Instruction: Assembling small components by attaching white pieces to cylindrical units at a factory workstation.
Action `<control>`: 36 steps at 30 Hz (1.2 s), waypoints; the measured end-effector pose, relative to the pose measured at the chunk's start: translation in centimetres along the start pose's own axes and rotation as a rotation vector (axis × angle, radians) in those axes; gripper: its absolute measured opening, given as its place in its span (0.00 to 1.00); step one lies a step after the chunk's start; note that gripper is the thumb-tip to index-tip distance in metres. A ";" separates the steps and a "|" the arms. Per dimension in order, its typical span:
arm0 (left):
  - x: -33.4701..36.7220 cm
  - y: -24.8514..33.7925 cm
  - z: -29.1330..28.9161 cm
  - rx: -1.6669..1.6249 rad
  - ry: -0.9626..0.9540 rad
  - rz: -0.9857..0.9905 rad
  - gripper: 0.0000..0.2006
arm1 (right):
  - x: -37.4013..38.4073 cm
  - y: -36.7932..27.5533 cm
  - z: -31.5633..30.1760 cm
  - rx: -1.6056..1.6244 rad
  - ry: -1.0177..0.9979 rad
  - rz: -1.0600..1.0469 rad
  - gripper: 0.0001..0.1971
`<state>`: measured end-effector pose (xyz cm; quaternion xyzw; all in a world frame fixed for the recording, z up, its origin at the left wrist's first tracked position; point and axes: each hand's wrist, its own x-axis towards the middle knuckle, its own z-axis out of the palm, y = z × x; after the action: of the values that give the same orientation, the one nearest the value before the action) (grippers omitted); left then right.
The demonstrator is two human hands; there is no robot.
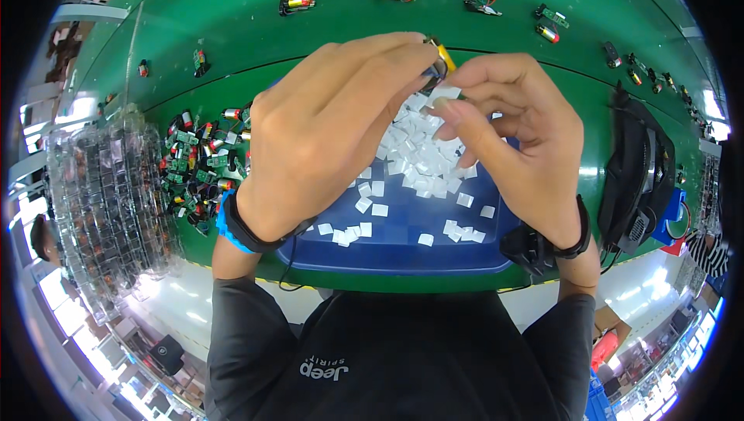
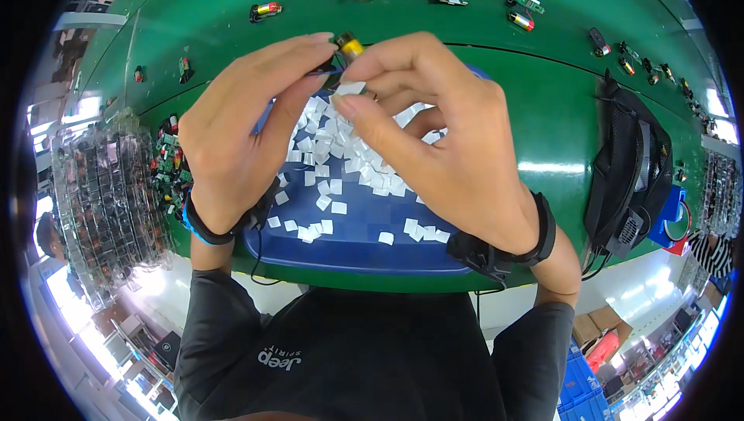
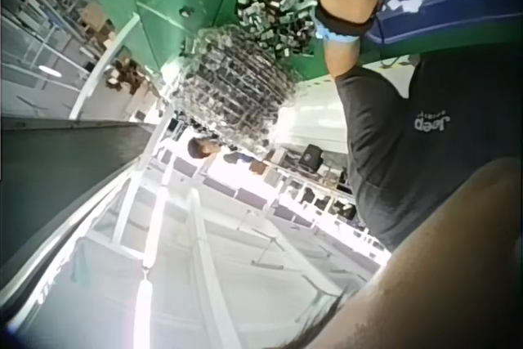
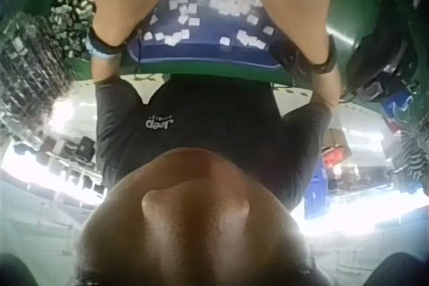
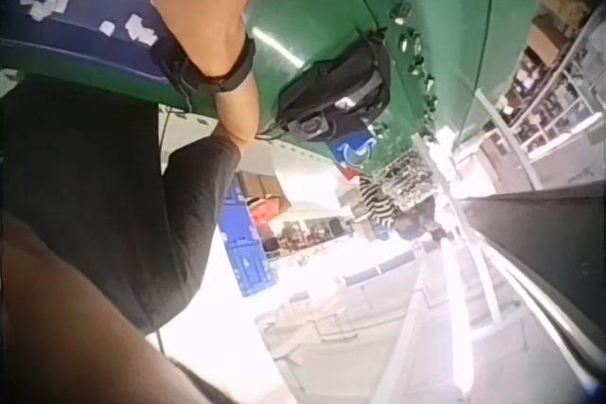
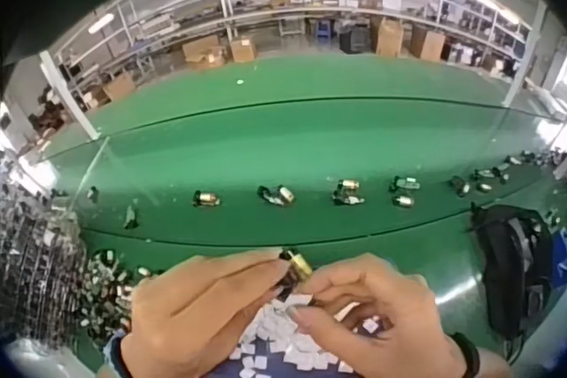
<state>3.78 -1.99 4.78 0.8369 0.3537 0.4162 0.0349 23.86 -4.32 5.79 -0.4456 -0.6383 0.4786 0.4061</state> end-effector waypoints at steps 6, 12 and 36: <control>-0.2 -0.5 -0.2 0.068 0.022 0.035 0.12 | -0.1 0.0 0.4 -0.077 0.076 -0.055 0.09; -0.2 0.7 -0.8 -0.281 -0.095 -0.240 0.04 | 0.2 0.8 0.2 -0.124 0.119 -0.163 0.09; -0.3 0.5 0.9 -0.587 -0.202 -0.730 0.13 | 0.4 1.5 -0.4 -0.355 0.048 -0.477 0.11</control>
<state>4.56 -2.35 4.21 0.6490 0.4870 0.3754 0.4480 24.40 -3.67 4.44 -0.3584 -0.7889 0.2398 0.4377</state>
